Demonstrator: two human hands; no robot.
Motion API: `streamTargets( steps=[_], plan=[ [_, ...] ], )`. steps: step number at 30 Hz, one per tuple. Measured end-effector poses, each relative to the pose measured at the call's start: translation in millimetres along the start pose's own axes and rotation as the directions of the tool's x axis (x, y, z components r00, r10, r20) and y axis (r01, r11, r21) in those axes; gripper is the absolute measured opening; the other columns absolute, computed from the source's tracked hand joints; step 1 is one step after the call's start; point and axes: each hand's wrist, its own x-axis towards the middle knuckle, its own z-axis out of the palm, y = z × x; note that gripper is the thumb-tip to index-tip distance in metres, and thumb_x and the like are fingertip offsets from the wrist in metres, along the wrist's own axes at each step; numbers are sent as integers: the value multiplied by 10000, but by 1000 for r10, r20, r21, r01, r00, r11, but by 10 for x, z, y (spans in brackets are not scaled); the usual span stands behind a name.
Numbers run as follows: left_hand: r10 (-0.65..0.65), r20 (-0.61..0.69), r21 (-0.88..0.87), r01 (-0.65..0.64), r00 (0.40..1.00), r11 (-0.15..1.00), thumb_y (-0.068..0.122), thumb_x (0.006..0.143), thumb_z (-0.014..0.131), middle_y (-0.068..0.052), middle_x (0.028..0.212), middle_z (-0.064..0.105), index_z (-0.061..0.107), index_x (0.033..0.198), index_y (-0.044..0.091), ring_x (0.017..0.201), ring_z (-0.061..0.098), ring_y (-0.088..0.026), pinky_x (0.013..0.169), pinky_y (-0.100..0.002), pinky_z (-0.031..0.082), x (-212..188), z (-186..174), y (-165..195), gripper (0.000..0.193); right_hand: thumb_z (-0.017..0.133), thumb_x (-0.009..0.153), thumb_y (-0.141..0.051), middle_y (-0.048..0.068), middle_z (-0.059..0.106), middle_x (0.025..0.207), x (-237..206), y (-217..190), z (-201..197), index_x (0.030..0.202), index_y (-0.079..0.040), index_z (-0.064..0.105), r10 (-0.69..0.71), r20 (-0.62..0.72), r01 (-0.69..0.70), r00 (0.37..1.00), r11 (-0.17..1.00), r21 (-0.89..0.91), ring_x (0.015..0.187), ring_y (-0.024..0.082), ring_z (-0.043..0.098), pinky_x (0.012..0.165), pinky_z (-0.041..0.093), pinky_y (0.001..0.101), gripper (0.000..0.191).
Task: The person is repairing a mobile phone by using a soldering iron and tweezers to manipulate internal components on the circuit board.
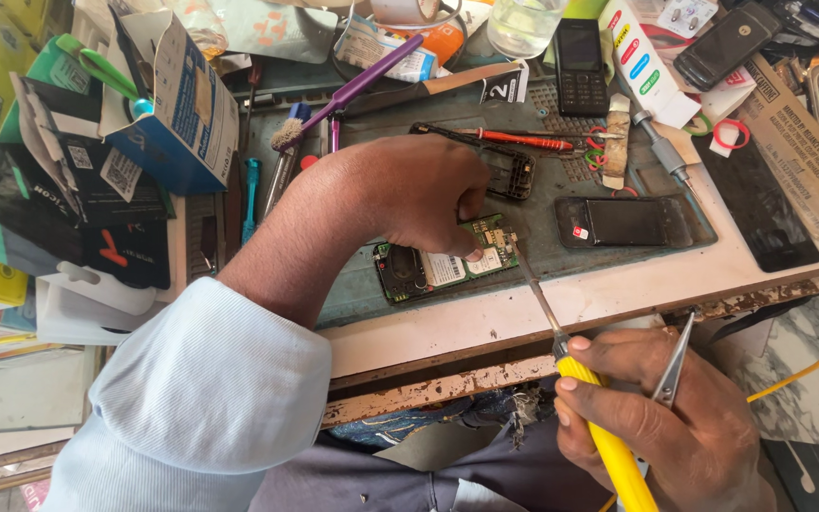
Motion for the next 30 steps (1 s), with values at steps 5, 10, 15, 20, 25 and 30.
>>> streamTargets(
  steps=[5, 10, 15, 20, 25, 30],
  plan=[
    [19, -13, 9, -19, 1000, 1000, 427, 724, 817, -74, 851, 739, 719, 881, 113, 872, 717, -302, 762, -459, 553, 2, -3, 6, 364, 834, 734, -2, 114, 668, 1056, -14, 34, -42, 1038, -75, 702, -67, -31, 67, 997, 998, -13, 855, 115, 732, 744, 614, 271, 340],
    [2, -12, 10, -2, 1000, 1000, 432, 727, 816, -70, 850, 738, 716, 882, 116, 871, 716, -300, 755, -459, 551, 3, 5, 6, 366, 832, 779, -16, 121, 652, 1087, -70, 73, -10, 1062, -58, 709, -62, -46, 63, 997, 997, 32, 827, 106, 727, 703, 622, 242, 311],
    [17, -17, -13, -17, 1000, 1000, 422, 724, 818, -63, 842, 743, 713, 876, 111, 856, 723, -295, 758, -451, 553, -9, -9, 1, 362, 696, 877, 53, 165, 645, 1128, -136, 74, 11, 1106, 39, 683, 87, -18, -79, 996, 960, 269, 782, 119, 719, 586, 577, 209, 230],
    [6, -6, -1, -6, 1000, 1000, 419, 728, 815, -65, 854, 743, 717, 888, 115, 872, 722, -291, 768, -451, 556, 1, 5, -7, 357, 753, 822, 22, 160, 649, 1111, -88, 96, -12, 1093, -12, 689, 57, -32, -50, 998, 978, 203, 833, 148, 715, 619, 600, 209, 281],
    [1, -8, 8, -1, 1000, 1000, 431, 727, 814, -65, 868, 746, 723, 900, 118, 891, 723, -291, 786, -449, 558, 0, 1, -1, 369, 889, 732, -26, 118, 680, 1066, -51, 85, 21, 1074, -100, 710, -44, -70, 46, 997, 999, 26, 917, 143, 742, 739, 627, 239, 393],
    [6, -8, 14, -6, 1000, 1000, 430, 733, 812, -66, 882, 747, 727, 906, 118, 901, 723, -291, 789, -448, 559, 15, 10, -9, 367, 895, 696, -65, 143, 667, 1073, -30, 87, 7, 1054, -119, 717, -89, 17, 89, 996, 995, -40, 956, 197, 734, 760, 619, 285, 404]
  ],
)
